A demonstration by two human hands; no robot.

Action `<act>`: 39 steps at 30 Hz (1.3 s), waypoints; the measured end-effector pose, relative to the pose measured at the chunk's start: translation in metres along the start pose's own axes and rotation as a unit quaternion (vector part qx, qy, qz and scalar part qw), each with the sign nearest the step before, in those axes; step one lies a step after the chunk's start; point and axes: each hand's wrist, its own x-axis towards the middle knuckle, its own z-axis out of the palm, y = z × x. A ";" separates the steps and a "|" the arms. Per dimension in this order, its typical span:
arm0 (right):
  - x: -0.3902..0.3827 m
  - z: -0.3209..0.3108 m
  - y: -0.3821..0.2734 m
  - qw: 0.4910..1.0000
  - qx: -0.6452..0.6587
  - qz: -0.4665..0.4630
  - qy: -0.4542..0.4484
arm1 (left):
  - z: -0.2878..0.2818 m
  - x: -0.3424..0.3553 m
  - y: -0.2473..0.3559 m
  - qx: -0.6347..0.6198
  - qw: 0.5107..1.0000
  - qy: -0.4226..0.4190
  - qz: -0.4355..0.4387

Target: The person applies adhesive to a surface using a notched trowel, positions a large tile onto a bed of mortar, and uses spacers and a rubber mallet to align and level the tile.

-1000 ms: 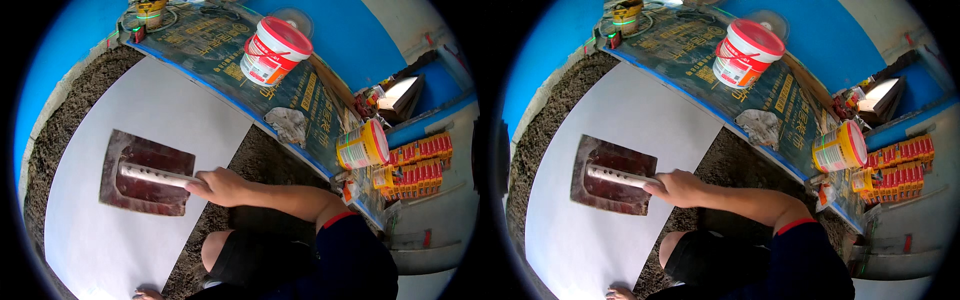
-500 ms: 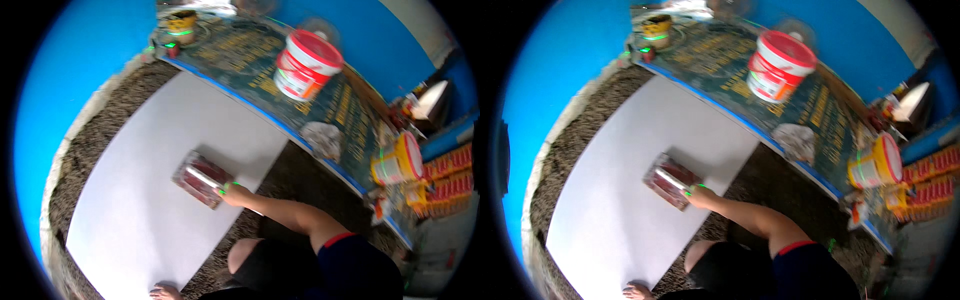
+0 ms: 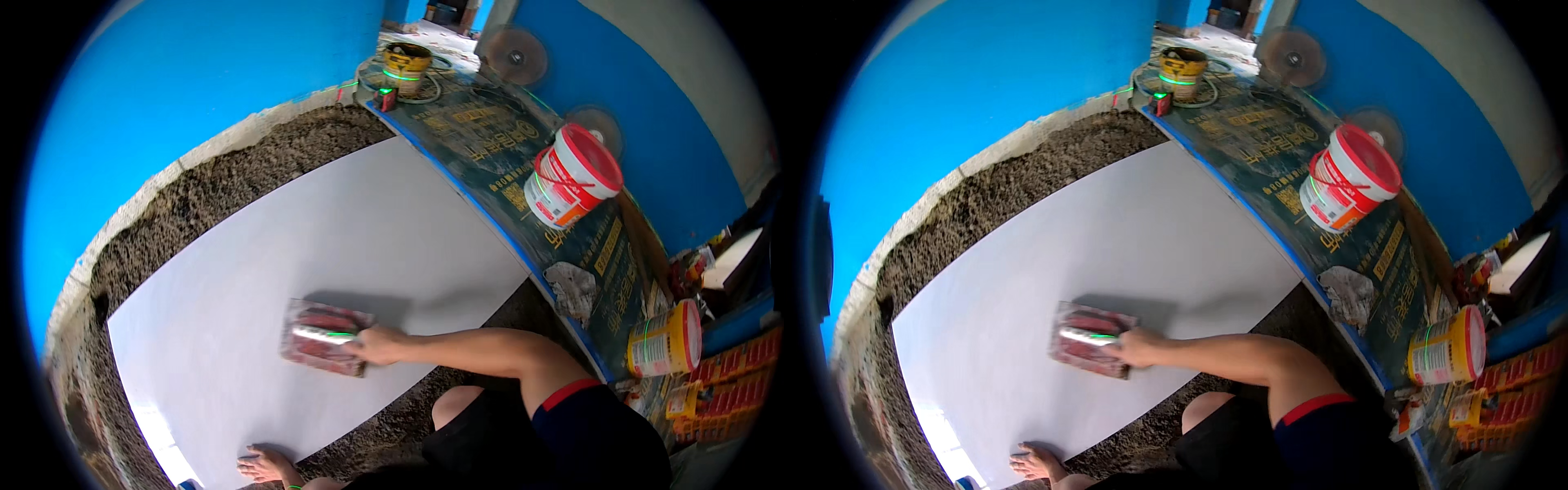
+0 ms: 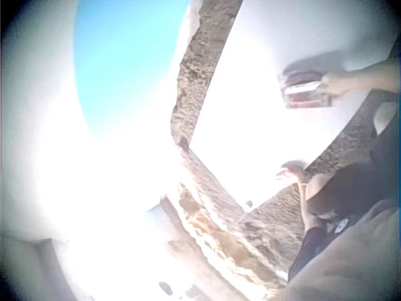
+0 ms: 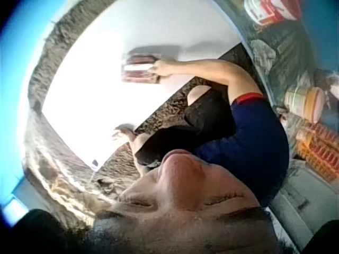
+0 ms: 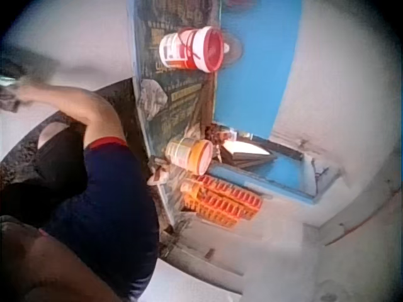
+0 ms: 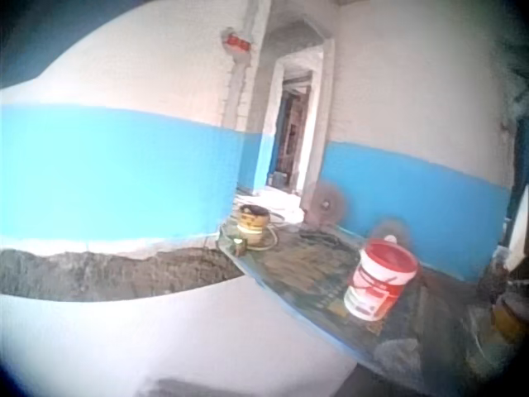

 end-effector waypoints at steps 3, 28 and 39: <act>0.008 0.007 -0.125 0.988 0.024 -0.137 -0.062 | -0.004 0.010 -0.009 -0.035 0.999 0.013 0.010; 0.119 0.047 -0.176 0.991 -0.091 -0.091 -0.028 | 0.001 0.002 -0.024 -0.135 0.986 0.070 0.071; -0.036 0.075 -0.425 0.741 0.004 -0.670 -0.038 | 0.006 -0.007 -0.033 -0.301 0.945 -0.018 0.126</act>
